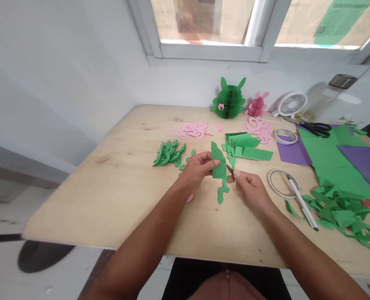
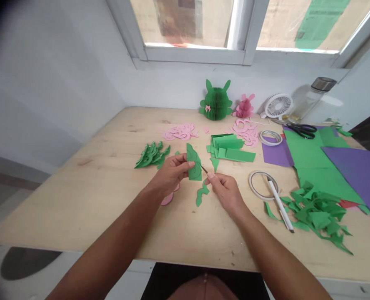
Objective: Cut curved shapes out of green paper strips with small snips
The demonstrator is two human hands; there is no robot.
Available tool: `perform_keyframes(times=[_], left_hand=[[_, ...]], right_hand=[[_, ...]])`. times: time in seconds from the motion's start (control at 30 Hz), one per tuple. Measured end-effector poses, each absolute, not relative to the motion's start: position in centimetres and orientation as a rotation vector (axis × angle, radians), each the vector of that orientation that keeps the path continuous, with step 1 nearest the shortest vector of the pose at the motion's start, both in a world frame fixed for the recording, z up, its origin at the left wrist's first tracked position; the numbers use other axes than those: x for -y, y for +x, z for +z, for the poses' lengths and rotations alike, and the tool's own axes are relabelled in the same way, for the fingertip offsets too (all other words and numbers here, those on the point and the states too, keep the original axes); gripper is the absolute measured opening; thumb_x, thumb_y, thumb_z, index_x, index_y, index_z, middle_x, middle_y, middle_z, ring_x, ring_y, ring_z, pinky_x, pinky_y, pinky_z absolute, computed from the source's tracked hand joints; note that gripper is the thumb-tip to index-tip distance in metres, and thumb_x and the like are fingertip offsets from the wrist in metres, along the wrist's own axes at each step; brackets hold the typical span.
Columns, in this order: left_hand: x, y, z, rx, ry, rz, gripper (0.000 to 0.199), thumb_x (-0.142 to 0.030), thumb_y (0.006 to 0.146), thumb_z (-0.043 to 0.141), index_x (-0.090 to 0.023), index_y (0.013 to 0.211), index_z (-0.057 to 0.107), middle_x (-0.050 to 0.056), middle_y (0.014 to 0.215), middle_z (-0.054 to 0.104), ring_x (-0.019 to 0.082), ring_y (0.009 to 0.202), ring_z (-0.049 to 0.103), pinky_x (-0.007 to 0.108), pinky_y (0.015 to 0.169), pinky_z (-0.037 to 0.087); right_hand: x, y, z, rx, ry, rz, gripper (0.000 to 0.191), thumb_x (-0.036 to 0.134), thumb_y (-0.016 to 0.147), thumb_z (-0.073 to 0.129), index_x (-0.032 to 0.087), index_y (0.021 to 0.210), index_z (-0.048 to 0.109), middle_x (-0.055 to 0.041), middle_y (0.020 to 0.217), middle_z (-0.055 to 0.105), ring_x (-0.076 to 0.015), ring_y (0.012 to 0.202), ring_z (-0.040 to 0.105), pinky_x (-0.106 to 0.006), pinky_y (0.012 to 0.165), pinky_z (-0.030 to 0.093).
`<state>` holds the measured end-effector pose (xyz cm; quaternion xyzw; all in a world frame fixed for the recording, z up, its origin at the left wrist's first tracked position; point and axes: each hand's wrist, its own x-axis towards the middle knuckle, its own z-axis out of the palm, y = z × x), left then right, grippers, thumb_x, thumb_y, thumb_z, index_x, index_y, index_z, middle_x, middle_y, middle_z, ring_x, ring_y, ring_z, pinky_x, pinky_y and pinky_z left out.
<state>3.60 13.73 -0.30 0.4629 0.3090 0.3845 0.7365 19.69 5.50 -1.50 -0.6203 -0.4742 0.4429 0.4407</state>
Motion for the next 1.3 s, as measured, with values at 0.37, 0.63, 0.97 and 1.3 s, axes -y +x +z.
perform_keyframes(times=[0.37,0.63,0.97,1.3], left_hand=[[-13.1,4.1,-0.7,-0.679,1.047,0.831,0.022,-0.034,0.072,0.073,-0.015,0.074,0.062,0.002,0.073,0.068,0.014,0.066,0.062,0.029,0.068,0.050],[-12.6,4.8,-0.8,-0.693,0.990,0.875,0.022,-0.034,0.069,0.074,-0.015,0.075,0.063,0.003,0.072,0.069,0.014,0.063,0.064,0.029,0.064,0.052],[-12.1,5.3,-0.9,-0.749,0.959,0.926,0.021,-0.032,0.068,0.074,-0.015,0.074,0.064,0.001,0.069,0.068,0.012,0.061,0.062,0.027,0.063,0.053],[-11.9,5.5,-0.7,-0.732,0.937,0.939,0.024,-0.034,0.066,0.076,-0.016,0.071,0.062,0.000,0.065,0.066,0.013,0.057,0.061,0.029,0.061,0.054]], right_hand=[[-5.5,19.5,-1.6,1.188,-1.514,1.071,0.056,0.066,0.081,0.051,0.014,0.068,0.066,0.0079,0.047,0.024,-0.0084,0.044,0.017,-0.024,0.041,0.010],[-5.4,19.4,-1.3,1.174,-1.526,1.044,0.053,0.067,0.081,0.051,0.019,0.059,0.051,0.0068,0.050,0.025,-0.0086,0.045,0.017,-0.025,0.042,0.009],[-5.5,19.3,-1.2,1.122,-1.533,1.069,0.057,0.069,0.079,0.052,0.022,0.050,0.036,0.0067,0.046,0.027,-0.0077,0.043,0.018,-0.025,0.041,0.010],[-5.6,19.2,-1.1,1.119,-1.511,1.073,0.058,0.068,0.081,0.051,0.022,0.049,0.036,0.0065,0.044,0.027,-0.0078,0.042,0.018,-0.026,0.041,0.011]])
